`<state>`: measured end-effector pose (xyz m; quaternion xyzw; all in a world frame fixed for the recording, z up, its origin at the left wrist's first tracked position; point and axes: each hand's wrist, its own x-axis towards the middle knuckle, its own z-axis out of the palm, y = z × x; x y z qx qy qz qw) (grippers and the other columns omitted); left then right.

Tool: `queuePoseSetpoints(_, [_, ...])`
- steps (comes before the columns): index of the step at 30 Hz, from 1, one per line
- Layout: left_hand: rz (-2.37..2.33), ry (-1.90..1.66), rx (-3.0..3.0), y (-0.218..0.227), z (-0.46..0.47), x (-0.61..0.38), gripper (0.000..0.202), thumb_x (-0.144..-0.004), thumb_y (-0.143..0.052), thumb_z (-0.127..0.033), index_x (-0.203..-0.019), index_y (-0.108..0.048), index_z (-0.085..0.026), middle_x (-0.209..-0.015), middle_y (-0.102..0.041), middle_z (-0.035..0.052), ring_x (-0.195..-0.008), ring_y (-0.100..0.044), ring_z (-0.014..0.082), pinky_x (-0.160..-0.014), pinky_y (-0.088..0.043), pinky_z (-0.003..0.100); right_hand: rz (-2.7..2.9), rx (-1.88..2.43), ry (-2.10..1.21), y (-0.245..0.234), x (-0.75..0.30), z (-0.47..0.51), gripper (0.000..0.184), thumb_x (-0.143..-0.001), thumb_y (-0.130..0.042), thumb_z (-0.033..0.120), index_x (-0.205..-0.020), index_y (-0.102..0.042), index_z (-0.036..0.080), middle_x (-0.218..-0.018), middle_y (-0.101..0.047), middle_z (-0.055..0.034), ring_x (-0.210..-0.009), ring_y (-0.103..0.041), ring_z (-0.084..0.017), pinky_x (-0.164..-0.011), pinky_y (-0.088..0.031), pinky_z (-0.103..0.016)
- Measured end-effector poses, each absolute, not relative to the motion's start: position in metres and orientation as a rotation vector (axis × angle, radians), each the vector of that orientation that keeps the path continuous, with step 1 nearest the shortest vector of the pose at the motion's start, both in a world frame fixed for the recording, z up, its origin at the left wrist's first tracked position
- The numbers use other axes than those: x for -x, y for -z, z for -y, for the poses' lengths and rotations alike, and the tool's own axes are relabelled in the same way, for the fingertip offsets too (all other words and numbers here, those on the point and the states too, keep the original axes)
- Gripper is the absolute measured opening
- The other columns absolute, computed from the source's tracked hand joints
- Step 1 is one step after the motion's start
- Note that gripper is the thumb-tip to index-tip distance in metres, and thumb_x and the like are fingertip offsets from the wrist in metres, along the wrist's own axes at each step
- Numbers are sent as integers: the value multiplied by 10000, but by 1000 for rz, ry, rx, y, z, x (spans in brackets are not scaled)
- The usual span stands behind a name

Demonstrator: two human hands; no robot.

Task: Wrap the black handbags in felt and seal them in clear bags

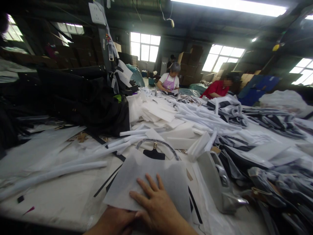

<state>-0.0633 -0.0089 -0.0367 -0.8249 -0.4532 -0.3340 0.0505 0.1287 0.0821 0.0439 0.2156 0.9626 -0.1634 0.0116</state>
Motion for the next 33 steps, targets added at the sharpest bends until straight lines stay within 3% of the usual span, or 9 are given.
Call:
queuePoseSetpoints(8, [1355,977,2570,0,29,67,275,-920,-507,-152,-1127,-682,-199,-869,-758,78,-776,-744,223,-705,-613,290,-2984,-596,680,-47,-137,-86,687,-932,-435,710,-1543,-287,432,-1656,-226,-22,-1508,-170,-395,-1145,-107,-746])
queuePoseSetpoints(12, [1368,1123,2596,-40,28,63,239,-949,-508,-118,-1107,-678,-175,-810,-754,50,-689,-736,155,-716,-602,218,-2998,-615,721,-44,-137,-88,700,-922,-458,712,-1540,-308,418,-1656,-232,-21,-1512,-160,-390,-1153,-89,-734])
queuePoseSetpoints(15, [1576,1194,2705,-59,2,61,289,-969,-511,-150,-1217,-646,-211,-1030,-765,66,-931,-748,176,-869,-595,252,-3037,-634,747,-43,-138,-88,713,-908,-508,696,-1531,-347,390,-1644,-267,-34,-1517,-157,-369,-1170,-66,-707])
queuePoseSetpoints(17, [1692,1152,2777,-56,-20,61,411,-971,-538,-190,-1382,-539,-208,-1343,-655,91,-1235,-629,208,-1045,-519,320,-3069,-627,810,-44,-141,-90,734,-884,-566,682,-1516,-394,350,-1642,-272,-59,-1518,-154,-364,-1179,-60,-689])
queuePoseSetpoints(19, [1736,1100,2795,-43,-35,63,486,-985,-541,-221,-1462,-452,-200,-1446,-574,94,-1326,-552,208,-1095,-478,355,-3111,-622,962,-44,-147,-92,612,-912,-563,633,-1435,-527,317,-1618,-329,-75,-1504,-226,-350,-1188,-94,-670])
queuePoseSetpoints(21, [1724,1067,2799,-27,-40,65,500,-1003,-510,-219,-1493,-410,-209,-1475,-545,87,-1354,-522,205,-1120,-451,393,-3177,-732,1147,-42,-154,-95,403,-993,-498,509,-1278,-670,280,-1518,-495,-89,-1429,-409,-302,-1198,-181,-623])
queuePoseSetpoints(24, [1656,1031,2800,-12,-35,66,497,-1015,-473,-183,-1504,-392,-221,-1481,-540,72,-1367,-505,196,-1145,-420,422,-3314,-1047,1137,-32,-161,-98,280,-1032,-477,315,-1142,-721,234,-1282,-692,-100,-1224,-625,-229,-1176,-322,-549])
queuePoseSetpoints(28, [1669,1012,2779,-10,-32,59,442,-996,-506,-170,-1436,-489,-212,-1432,-591,69,-1341,-536,202,-1141,-433,430,-3513,-1027,769,-19,-164,-101,231,-1009,-542,276,-1176,-694,228,-1174,-731,-99,-1130,-669,-233,-1111,-424,-542])
queuePoseSetpoints(33, [1697,1011,2697,-7,-33,54,362,-988,-508,-166,-1343,-578,-184,-1365,-643,87,-1285,-591,223,-1105,-481,451,-3545,-1019,728,-17,-161,-103,187,-1005,-549,292,-1115,-680,216,-1061,-725,-85,-1009,-679,-222,-1043,-496,-490])
